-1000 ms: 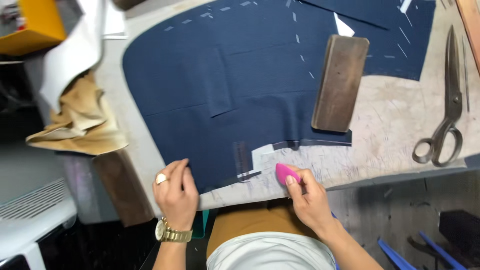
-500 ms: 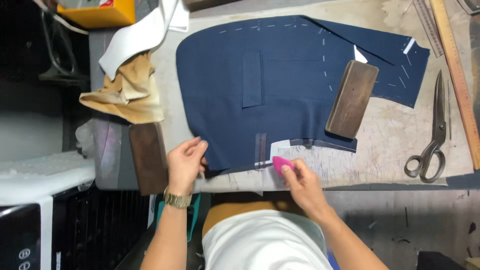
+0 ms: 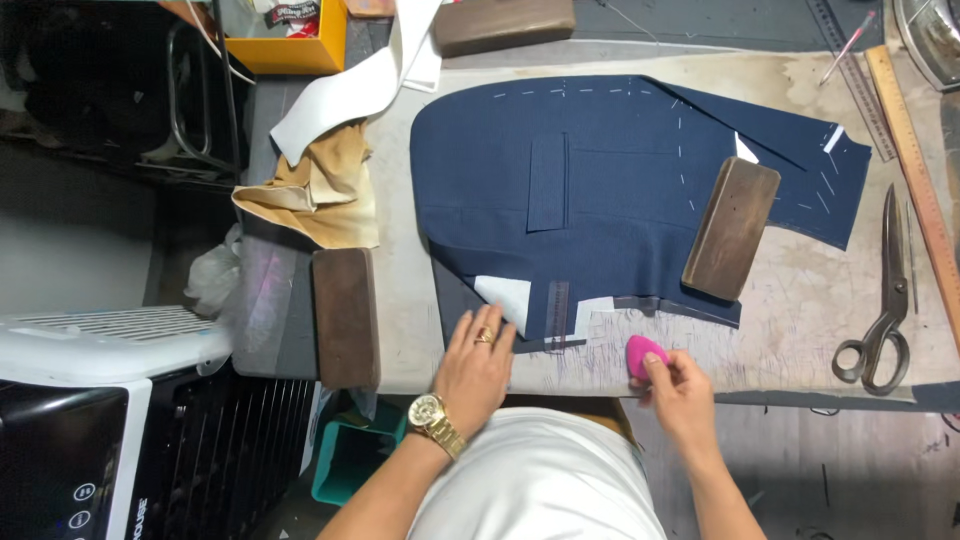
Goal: The person marks a piece of blue fabric with pink chalk using a ruler, adjusts heavy wooden weights to secure the material, and then cuts along the marked curved line using large tailoring shears on a work table.
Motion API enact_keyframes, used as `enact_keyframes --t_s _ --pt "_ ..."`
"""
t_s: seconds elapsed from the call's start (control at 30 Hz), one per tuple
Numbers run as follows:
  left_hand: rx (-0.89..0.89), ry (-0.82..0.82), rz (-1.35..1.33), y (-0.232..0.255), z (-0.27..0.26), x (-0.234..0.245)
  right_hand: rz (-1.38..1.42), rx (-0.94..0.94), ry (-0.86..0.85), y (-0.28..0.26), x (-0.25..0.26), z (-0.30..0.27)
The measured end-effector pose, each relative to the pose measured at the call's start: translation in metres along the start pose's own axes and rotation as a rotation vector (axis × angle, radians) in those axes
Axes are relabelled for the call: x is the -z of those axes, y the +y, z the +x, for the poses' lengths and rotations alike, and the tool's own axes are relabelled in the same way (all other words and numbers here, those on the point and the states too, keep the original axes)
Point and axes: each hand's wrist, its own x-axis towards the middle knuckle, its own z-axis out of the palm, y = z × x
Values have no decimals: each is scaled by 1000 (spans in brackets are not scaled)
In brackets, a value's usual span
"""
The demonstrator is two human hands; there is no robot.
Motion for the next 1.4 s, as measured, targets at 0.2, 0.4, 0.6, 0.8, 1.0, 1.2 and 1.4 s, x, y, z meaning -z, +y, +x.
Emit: enact_keyframes --t_s 0.2,0.4,0.6,0.8,1.0,1.2,1.4 --pt "-155 14 -124 11 -15 2 7 6 50 -16 6 3" --pt "-136 -95 26 -22 -9 -11 82 143 73 10 5 13" --pt "-267 103 27 -50 -2 -14 111 154 74 14 6 16" --pt "-127 400 -81 -84 71 24 128 157 93 -3 5 4" --pt "-32 -189 -112 -94 119 43 104 201 84 -1 7 8" --pt "-22 -474 -90 -92 89 79 219 202 138 5 18 -4" --pt "-75 -501 144 -112 50 51 256 168 159 22 18 -13"
